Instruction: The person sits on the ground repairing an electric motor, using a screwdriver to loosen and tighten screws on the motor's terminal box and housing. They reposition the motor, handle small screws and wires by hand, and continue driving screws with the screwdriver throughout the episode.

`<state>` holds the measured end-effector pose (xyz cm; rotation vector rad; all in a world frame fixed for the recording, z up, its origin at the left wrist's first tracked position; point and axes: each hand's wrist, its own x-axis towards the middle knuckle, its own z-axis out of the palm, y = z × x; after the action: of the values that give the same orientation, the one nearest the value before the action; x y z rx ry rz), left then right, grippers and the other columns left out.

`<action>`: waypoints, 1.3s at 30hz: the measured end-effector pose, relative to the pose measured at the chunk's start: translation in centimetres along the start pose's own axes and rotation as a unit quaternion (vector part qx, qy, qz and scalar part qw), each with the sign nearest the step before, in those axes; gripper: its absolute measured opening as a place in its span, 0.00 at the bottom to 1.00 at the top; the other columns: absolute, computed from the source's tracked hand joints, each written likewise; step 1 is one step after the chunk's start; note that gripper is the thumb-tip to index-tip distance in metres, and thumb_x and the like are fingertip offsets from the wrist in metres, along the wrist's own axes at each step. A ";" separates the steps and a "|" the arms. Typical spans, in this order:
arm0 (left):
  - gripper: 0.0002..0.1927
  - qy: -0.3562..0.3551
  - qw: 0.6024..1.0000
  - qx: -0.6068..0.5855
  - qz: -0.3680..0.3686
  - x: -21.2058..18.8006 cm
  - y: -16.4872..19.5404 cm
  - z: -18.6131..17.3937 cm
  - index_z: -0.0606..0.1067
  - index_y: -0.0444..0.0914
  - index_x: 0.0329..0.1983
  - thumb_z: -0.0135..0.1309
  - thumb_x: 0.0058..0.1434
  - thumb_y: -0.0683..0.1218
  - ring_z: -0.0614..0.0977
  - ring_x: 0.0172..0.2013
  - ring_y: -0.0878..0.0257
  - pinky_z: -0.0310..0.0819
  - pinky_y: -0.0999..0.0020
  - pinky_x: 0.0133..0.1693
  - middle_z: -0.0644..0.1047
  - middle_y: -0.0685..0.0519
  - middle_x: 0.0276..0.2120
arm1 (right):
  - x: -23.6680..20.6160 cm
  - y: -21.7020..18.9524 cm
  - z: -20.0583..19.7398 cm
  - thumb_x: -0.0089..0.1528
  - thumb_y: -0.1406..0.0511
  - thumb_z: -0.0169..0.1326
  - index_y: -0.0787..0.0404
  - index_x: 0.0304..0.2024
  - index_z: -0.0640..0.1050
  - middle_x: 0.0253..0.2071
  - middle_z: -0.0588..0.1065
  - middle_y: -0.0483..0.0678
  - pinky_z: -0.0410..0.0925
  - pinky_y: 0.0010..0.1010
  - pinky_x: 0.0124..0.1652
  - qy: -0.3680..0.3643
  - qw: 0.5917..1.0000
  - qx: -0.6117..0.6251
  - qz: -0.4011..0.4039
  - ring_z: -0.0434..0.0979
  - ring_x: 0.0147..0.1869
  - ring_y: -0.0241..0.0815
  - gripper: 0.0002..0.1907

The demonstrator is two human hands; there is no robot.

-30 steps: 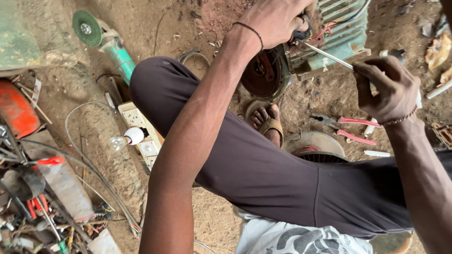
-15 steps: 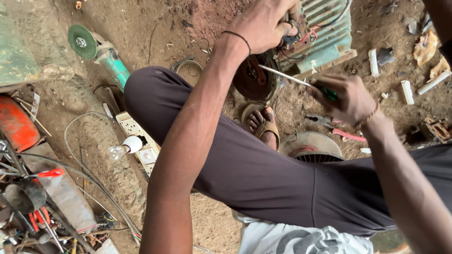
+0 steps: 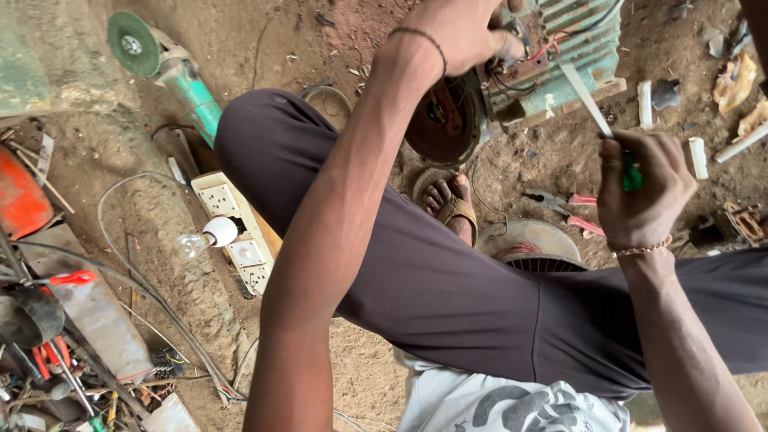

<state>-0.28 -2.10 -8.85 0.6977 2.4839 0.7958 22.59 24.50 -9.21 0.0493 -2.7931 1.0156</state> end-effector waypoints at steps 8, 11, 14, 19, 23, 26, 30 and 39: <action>0.16 0.302 0.943 -0.107 -0.094 -8.8 6.4 6.6 0.72 0.40 0.51 0.63 0.65 0.47 0.85 0.41 0.61 0.86 0.66 0.40 0.80 0.53 0.43 | 7.0 -3.8 0.9 0.71 0.72 0.66 0.66 0.51 0.81 0.44 0.79 0.55 0.74 0.29 0.40 0.045 0.987 0.013 -0.154 0.80 0.45 0.45 0.08; 0.26 0.381 0.914 -0.085 -0.108 -8.9 8.3 9.6 0.66 0.36 0.61 0.63 0.65 0.44 0.81 0.49 0.56 0.83 0.62 0.47 0.77 0.46 0.49 | 11.2 -4.3 2.3 0.72 0.72 0.65 0.65 0.57 0.80 0.51 0.79 0.56 0.77 0.28 0.43 -0.012 0.977 0.050 -0.205 0.82 0.47 0.46 0.12; 0.31 0.425 0.898 -0.053 -0.103 -9.0 8.8 10.3 0.63 0.36 0.68 0.62 0.64 0.40 0.78 0.55 0.54 0.79 0.58 0.54 0.76 0.45 0.55 | 14.6 -4.8 3.2 0.68 0.70 0.65 0.65 0.59 0.80 0.52 0.80 0.57 0.77 0.33 0.45 -0.069 0.974 0.048 -0.209 0.83 0.49 0.48 0.17; 0.29 0.473 0.869 -0.093 -0.111 -7.7 9.4 10.9 0.65 0.37 0.66 0.62 0.65 0.41 0.79 0.55 0.55 0.77 0.59 0.58 0.76 0.46 0.57 | 15.6 -3.5 4.3 0.69 0.66 0.65 0.61 0.58 0.81 0.53 0.80 0.55 0.77 0.35 0.45 -0.161 0.974 0.097 -0.124 0.83 0.48 0.46 0.16; 0.26 0.478 0.859 -0.135 -0.124 -7.1 9.0 12.0 0.66 0.37 0.65 0.61 0.66 0.40 0.80 0.58 0.55 0.78 0.58 0.60 0.76 0.46 0.57 | 14.7 -1.5 5.8 0.68 0.65 0.66 0.61 0.52 0.81 0.49 0.82 0.52 0.78 0.35 0.48 -0.117 0.980 0.132 -0.090 0.85 0.48 0.43 0.13; 0.25 0.483 0.859 -0.117 -0.121 -7.0 8.6 12.1 0.67 0.38 0.64 0.61 0.66 0.41 0.80 0.58 0.56 0.79 0.60 0.60 0.77 0.47 0.57 | 14.8 -1.0 6.7 0.68 0.63 0.66 0.59 0.52 0.81 0.48 0.82 0.50 0.78 0.33 0.46 -0.132 0.976 0.168 -0.033 0.85 0.45 0.40 0.12; 0.22 0.505 0.837 -0.142 -0.154 -6.6 8.7 11.7 0.69 0.39 0.60 0.63 0.66 0.41 0.83 0.54 0.59 0.80 0.62 0.58 0.80 0.51 0.52 | 15.0 -0.9 6.8 0.68 0.62 0.67 0.59 0.51 0.81 0.47 0.83 0.49 0.78 0.35 0.45 -0.138 0.976 0.165 -0.014 0.86 0.45 0.39 0.12; 0.15 0.553 0.797 -0.181 -0.161 -5.4 8.5 12.2 0.68 0.41 0.43 0.63 0.60 0.42 0.79 0.42 0.65 0.80 0.65 0.48 0.76 0.56 0.40 | 14.7 -1.3 6.7 0.66 0.64 0.69 0.61 0.52 0.80 0.49 0.82 0.51 0.79 0.34 0.48 -0.139 0.976 0.165 -0.021 0.85 0.49 0.42 0.15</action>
<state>13.28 5.75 -11.24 -0.5277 3.0561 1.8380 7.24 19.64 -10.95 0.3127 -2.8095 1.5588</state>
